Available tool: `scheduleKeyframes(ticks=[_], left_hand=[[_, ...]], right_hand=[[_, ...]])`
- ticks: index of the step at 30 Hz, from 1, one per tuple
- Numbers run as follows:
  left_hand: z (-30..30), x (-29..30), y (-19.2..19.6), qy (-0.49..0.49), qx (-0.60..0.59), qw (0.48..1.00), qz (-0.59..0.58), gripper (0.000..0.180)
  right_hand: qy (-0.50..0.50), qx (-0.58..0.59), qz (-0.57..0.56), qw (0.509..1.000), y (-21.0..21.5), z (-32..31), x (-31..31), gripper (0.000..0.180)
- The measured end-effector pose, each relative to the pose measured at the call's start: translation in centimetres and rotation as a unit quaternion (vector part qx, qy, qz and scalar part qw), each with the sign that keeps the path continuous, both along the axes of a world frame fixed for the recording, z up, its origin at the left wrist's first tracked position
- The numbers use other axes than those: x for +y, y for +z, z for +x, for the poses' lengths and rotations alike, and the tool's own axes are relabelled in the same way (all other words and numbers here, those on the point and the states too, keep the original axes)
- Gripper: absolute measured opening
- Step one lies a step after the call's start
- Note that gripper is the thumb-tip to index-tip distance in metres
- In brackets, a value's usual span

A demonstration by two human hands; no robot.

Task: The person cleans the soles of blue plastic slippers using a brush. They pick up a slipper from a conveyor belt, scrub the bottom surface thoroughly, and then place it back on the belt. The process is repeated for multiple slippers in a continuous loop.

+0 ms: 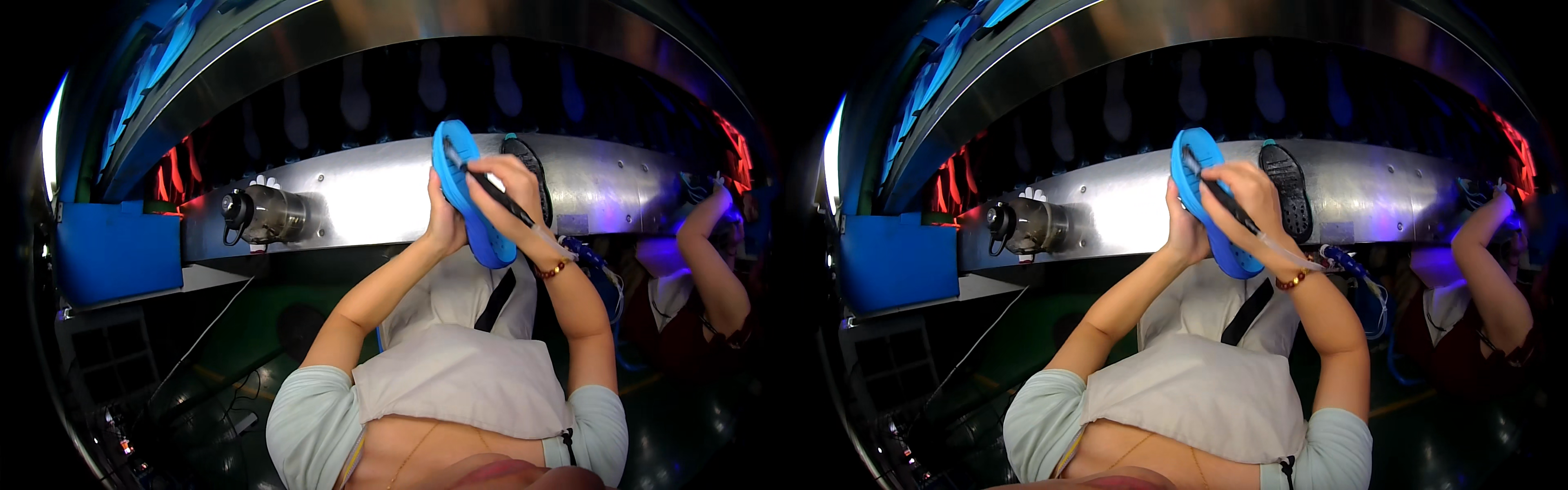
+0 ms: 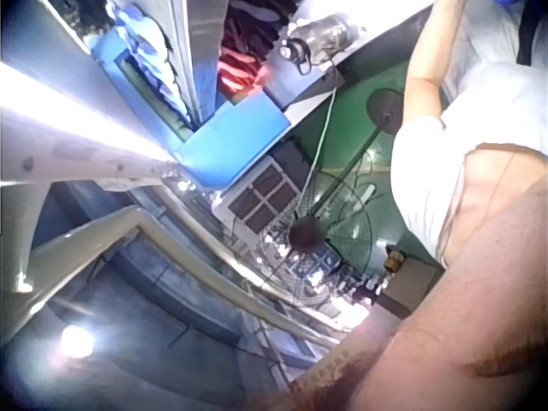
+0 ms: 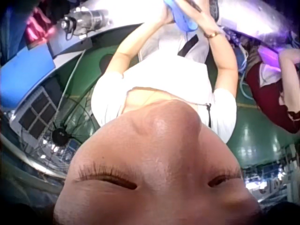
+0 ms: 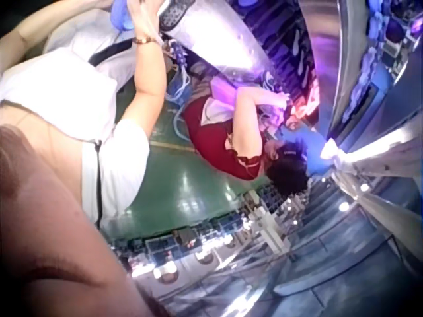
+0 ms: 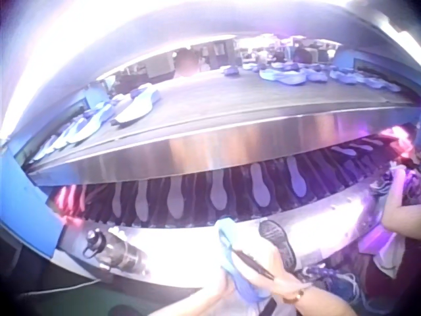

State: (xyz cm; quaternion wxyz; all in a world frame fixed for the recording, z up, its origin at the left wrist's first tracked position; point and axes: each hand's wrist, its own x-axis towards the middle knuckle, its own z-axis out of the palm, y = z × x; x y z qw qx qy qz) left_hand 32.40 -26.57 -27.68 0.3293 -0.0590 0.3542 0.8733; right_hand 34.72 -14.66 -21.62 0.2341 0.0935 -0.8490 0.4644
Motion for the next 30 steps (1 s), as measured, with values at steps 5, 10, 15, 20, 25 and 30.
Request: scheduleKeyframes(ticks=[5,10,15,20,25,30], left_hand=[[-2.6,-3.5,1.0,0.007,0.021,1.000,-0.011,0.090],[-1.1,-3.6,2.6,-0.087,-0.021,0.993,0.079,0.095],[0.0,-1.5,4.8,-0.054,-0.065,0.992,0.096,0.092],[-0.3,-1.8,6.1,-0.025,-0.038,0.999,0.015,0.087],[-0.6,-2.1,6.2,-0.025,0.090,0.996,0.012,0.096],[-1.8,-2.1,6.6,0.040,0.117,0.990,0.065,0.104]], right_hand=[[0.153,-0.076,0.062,0.983,2.0,3.9,0.7,0.013],[0.163,-0.152,-0.118,0.968,4.5,3.5,3.1,0.019],[0.099,-0.182,-0.172,0.963,5.5,1.7,2.3,0.020],[0.221,-0.122,-0.274,0.928,6.1,2.2,3.0,0.018],[0.276,-0.108,-0.123,0.947,5.4,2.4,3.9,0.022],[0.161,-0.114,-0.147,0.969,5.5,2.9,3.9,0.023]])
